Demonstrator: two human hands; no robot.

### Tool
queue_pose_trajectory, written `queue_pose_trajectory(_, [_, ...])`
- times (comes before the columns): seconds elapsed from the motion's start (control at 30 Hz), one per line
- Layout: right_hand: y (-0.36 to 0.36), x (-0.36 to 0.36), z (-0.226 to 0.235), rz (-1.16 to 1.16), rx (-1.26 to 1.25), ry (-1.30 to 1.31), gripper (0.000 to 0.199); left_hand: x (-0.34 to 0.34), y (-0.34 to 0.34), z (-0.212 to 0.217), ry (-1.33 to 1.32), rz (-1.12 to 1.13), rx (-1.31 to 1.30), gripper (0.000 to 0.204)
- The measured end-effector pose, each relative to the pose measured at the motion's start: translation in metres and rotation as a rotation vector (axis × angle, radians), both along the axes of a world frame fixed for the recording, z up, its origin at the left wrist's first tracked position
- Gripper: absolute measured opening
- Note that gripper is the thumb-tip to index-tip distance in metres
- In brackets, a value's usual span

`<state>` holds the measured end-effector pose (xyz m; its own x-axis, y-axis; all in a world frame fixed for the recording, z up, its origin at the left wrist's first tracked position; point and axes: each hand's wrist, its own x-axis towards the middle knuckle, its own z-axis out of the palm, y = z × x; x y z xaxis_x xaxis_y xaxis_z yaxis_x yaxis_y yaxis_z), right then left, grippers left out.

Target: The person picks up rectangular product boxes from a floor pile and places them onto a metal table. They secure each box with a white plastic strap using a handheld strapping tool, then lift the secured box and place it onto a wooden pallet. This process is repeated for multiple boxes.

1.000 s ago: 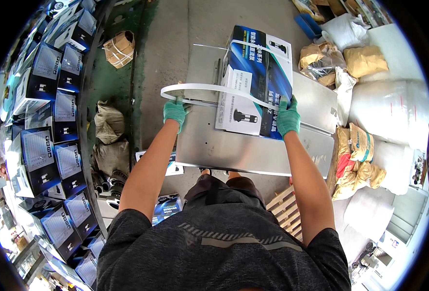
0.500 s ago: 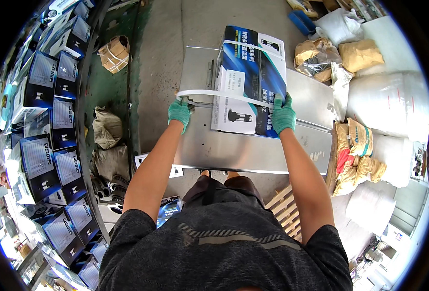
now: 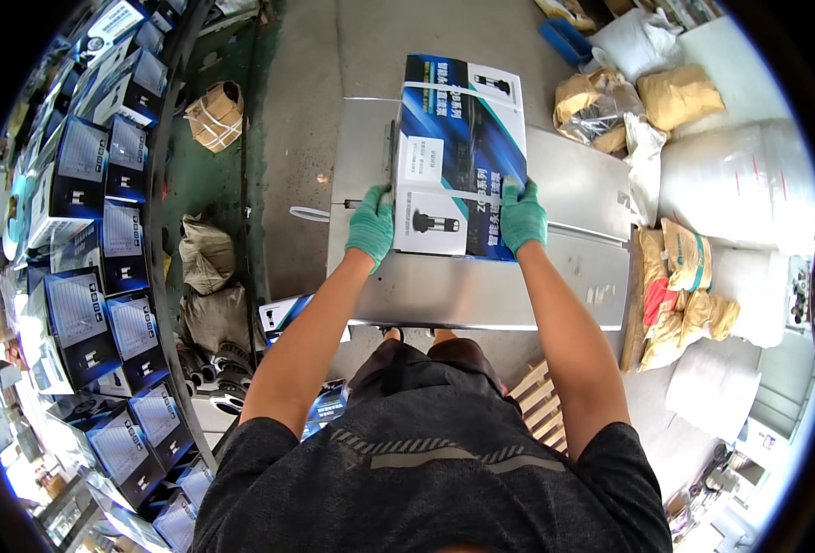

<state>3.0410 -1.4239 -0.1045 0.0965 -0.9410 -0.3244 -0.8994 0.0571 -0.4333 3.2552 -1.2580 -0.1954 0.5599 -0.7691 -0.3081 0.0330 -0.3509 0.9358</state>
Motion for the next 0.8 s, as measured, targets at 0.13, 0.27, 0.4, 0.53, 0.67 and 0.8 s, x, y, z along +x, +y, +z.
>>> queue_pose_trajectory(0.13, [0.0,-0.001,-0.001,-0.017,-0.016,-0.044,0.066,-0.033,-0.008,0.08,0.038,0.007,0.002,0.059])
queue_pose_trajectory(0.27, [-0.002,-0.003,0.004,0.006,0.061,-0.04,0.071,-0.054,-0.016,0.051,-0.376,0.072,-0.041,0.061])
queue_pose_trajectory(0.4, [-0.002,-0.005,0.012,0.007,0.1,-0.061,0.07,-0.057,-0.015,0.054,-0.421,0.072,0.047,0.062])
queue_pose_trajectory(0.53, [-0.005,-0.007,0.014,0.026,0.122,-0.07,0.069,-0.056,-0.016,0.053,-0.47,0.093,0.075,0.061])
queue_pose_trajectory(0.67, [-0.007,-0.011,0.015,0.023,0.175,-0.139,0.068,-0.058,-0.017,0.067,-0.412,0.07,0.14,0.061])
queue_pose_trajectory(0.8, [-0.005,-0.009,0.04,0.017,0.302,-0.236,0.068,-0.055,-0.014,0.061,-0.449,0.094,0.123,0.06])
